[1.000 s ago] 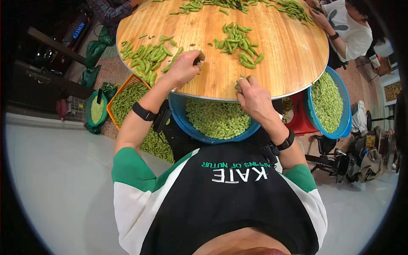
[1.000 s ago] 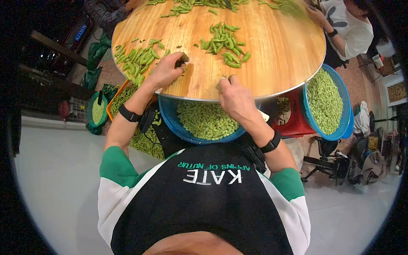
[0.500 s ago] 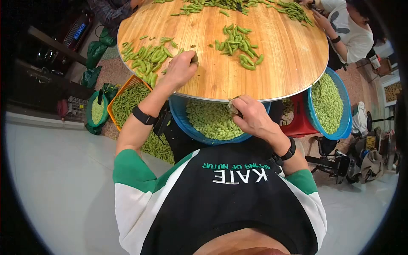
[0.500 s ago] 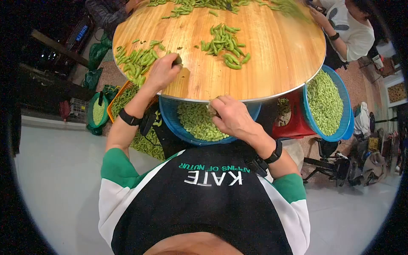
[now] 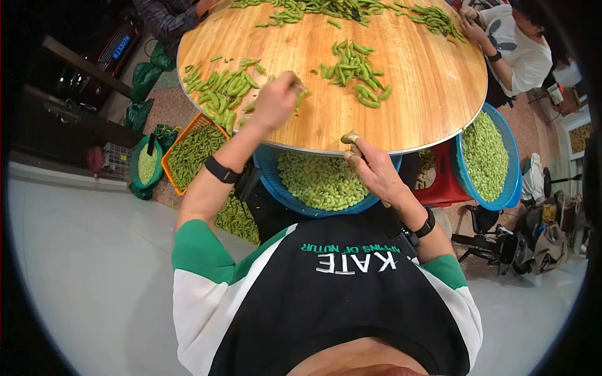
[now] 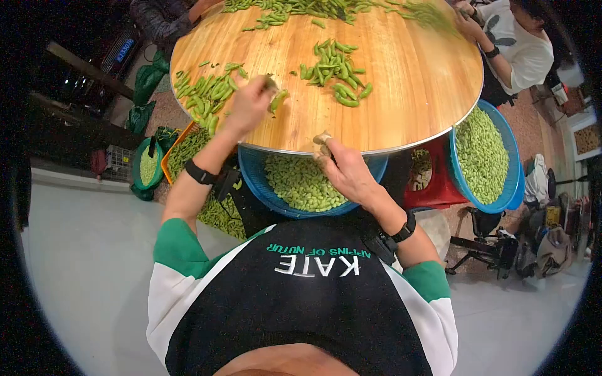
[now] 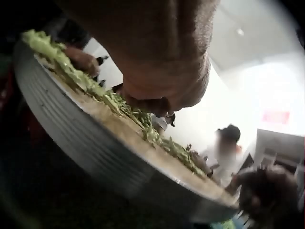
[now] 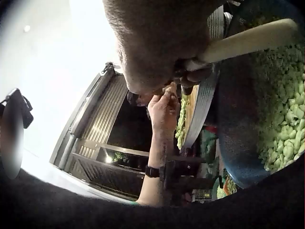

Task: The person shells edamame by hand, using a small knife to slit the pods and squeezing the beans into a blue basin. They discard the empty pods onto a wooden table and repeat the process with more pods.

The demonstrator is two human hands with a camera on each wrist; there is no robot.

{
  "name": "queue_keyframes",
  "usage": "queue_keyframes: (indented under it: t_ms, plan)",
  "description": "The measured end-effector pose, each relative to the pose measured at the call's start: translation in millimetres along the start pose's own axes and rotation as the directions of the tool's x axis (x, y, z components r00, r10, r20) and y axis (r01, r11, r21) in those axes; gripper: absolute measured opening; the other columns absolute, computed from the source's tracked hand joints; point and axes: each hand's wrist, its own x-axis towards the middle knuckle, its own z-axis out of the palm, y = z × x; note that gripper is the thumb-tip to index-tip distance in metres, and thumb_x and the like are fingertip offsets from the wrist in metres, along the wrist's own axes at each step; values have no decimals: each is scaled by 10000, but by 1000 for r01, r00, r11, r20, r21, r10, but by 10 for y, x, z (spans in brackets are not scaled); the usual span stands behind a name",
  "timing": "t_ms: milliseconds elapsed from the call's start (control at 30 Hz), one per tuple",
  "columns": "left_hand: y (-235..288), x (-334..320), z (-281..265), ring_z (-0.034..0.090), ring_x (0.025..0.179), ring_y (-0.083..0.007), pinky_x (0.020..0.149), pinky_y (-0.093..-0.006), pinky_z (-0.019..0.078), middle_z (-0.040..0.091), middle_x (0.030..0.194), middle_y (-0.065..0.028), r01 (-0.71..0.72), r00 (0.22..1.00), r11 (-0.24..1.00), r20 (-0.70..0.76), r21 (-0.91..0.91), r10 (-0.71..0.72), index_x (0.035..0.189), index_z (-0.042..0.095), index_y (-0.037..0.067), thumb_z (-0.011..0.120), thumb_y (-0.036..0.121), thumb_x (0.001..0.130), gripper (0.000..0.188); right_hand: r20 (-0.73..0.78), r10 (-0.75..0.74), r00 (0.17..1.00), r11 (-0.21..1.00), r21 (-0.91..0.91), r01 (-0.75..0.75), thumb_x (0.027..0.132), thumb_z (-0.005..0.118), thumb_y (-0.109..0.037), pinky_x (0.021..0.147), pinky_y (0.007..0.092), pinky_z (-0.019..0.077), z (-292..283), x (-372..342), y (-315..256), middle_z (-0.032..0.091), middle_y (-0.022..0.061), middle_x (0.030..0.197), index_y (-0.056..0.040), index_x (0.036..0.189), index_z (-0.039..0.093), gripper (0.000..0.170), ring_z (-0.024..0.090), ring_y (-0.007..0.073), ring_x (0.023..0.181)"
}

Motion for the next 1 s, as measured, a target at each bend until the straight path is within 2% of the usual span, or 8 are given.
queue_keyframes:
  t_ms: [67, 300, 433, 600, 800, 867, 933, 1000]
  plan:
    - [-75, -71, 142, 593, 762, -242, 675, -347, 464, 596, 781, -109, -577, 815, 764, 141, 287, 563, 920, 585, 7, 570, 69, 834, 107, 4, -10, 1000, 999, 39, 10, 913, 558, -181, 642, 396, 467, 48, 21, 51, 582, 228, 757, 31, 1099, 548, 282, 601, 365, 703]
    - [-124, -42, 148, 500, 1144, -295, 889, -434, 384, 558, 1142, -151, -670, 735, 552, 334, 497, 591, 1056, 538, 39, 585, 216, 845, 280, 2, -38, 999, 999, 12, 38, 894, 586, -146, 577, 362, 445, 147, 26, 88, 549, 190, 700, 31, 1062, 558, 245, 555, 292, 610]
    - [-406, 224, -224, 445, 1250, -278, 999, -473, 352, 494, 1317, -141, -511, 850, 347, 404, 786, 338, 1251, 481, 56, 445, 344, 932, 431, 10, 54, 998, 998, 43, -54, 895, 586, -146, 578, 330, 459, 121, 18, 59, 583, 167, 717, 38, 1010, 564, 218, 599, 218, 631]
    - [-1203, 364, -966, 428, 1268, -292, 1016, -579, 321, 455, 1374, -126, -166, 982, 250, 137, 954, 131, 1342, 432, 99, 370, 300, 953, 443, 32, 73, 997, 997, -16, -73, 896, 587, -152, 552, 322, 441, 112, 4, 200, 547, 157, 661, 41, 1011, 562, 225, 521, 190, 570]
    - [-1464, -67, -1993, 447, 1247, -302, 932, -594, 373, 504, 1304, -128, 281, 898, 233, -170, 931, -405, 1263, 518, 95, 410, 294, 950, 386, 4, 114, 994, 993, 23, -114, 888, 599, -149, 537, 314, 420, 37, -49, 208, 529, 149, 645, 39, 980, 568, 211, 487, 158, 566]
    - [-1880, -218, -1997, 544, 1089, -322, 805, -536, 451, 573, 1139, -149, 381, 860, 156, -411, 911, 301, 1106, 587, 45, 514, 269, 887, 322, -7, 91, 996, 995, 26, -91, 887, 602, -149, 539, 313, 419, 52, -23, 203, 527, 149, 647, 37, 972, 568, 207, 487, 159, 569]
    - [-1313, -245, -1722, 584, 915, -350, 713, -482, 475, 597, 1019, -162, 40, 954, 225, -104, 974, 280, 962, 600, 15, 578, 240, 831, 262, 2, 82, 997, 996, 25, -82, 886, 605, -149, 541, 312, 418, 89, -23, 182, 526, 150, 649, 35, 965, 567, 203, 487, 159, 573]
    - [-639, -408, -1202, 577, 800, -357, 633, -442, 472, 588, 922, -156, -389, 841, 504, 74, 771, 536, 888, 596, 20, 585, 217, 812, 211, 14, 97, 995, 995, 29, -97, 890, 602, -155, 541, 317, 415, 126, 14, 135, 521, 146, 650, 31, 964, 559, 205, 477, 171, 570]
